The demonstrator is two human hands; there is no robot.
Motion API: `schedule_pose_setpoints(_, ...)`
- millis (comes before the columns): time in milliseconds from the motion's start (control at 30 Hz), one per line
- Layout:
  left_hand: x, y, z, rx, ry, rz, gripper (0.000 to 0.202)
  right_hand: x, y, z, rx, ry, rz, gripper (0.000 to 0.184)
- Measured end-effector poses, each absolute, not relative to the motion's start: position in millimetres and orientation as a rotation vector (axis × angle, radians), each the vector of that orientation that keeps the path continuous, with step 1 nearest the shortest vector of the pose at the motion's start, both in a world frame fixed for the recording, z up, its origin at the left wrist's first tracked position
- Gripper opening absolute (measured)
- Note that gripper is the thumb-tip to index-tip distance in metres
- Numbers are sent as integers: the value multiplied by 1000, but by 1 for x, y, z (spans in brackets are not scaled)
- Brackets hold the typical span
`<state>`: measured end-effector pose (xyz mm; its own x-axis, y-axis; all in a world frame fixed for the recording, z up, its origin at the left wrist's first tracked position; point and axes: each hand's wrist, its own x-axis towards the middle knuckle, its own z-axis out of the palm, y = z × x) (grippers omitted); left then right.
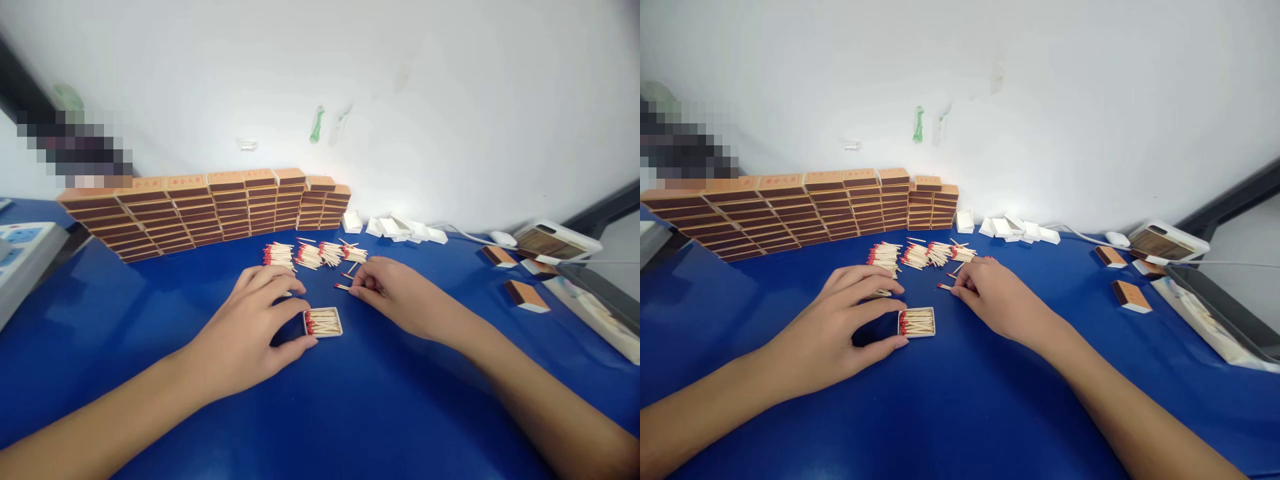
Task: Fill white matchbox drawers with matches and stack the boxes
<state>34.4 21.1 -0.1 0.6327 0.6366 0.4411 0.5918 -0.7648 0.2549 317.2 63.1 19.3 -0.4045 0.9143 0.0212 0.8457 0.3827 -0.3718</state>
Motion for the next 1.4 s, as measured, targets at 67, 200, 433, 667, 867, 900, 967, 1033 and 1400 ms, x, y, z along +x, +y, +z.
schedule_pose_setpoints(67, 34, 21, -1, 2761, 1037, 800, 23, 320, 63, 16, -1549, -2435, 435, 21)
schedule_pose_setpoints(200, 34, 22, 0, 2764, 1040, 791, 23, 321, 62, 17, -1563, -2437, 431, 21)
schedule_pose_setpoints(433, 34, 21, 0, 2757, 1047, 797, 24, 317, 60, 22, -1466, -2489, 381, 21)
schedule_pose_setpoints(667, 34, 22, -1, 2762, 1047, 782, 25, 316, 58, 24, -1411, -2490, 375, 19)
schedule_pose_setpoints(867, 34, 22, 0, 2749, 1051, 795, 24, 303, 40, 30, -1237, -2544, 611, 16)
schedule_pose_setpoints(900, 34, 22, 0, 2753, 1047, 794, 24, 301, 37, 29, -1210, -2563, 598, 14)
schedule_pose_setpoints(967, 35, 22, -1, 2757, 1044, 788, 24, 297, 34, 26, -1168, -2587, 546, 12)
schedule_pose_setpoints(1033, 35, 22, -1, 2759, 1044, 783, 23, 293, 33, 24, -1155, -2590, 483, 9)
schedule_pose_setpoints(1400, 35, 23, -1, 2762, 1043, 787, 22, 291, 34, 19, -1061, -2597, 411, 10)
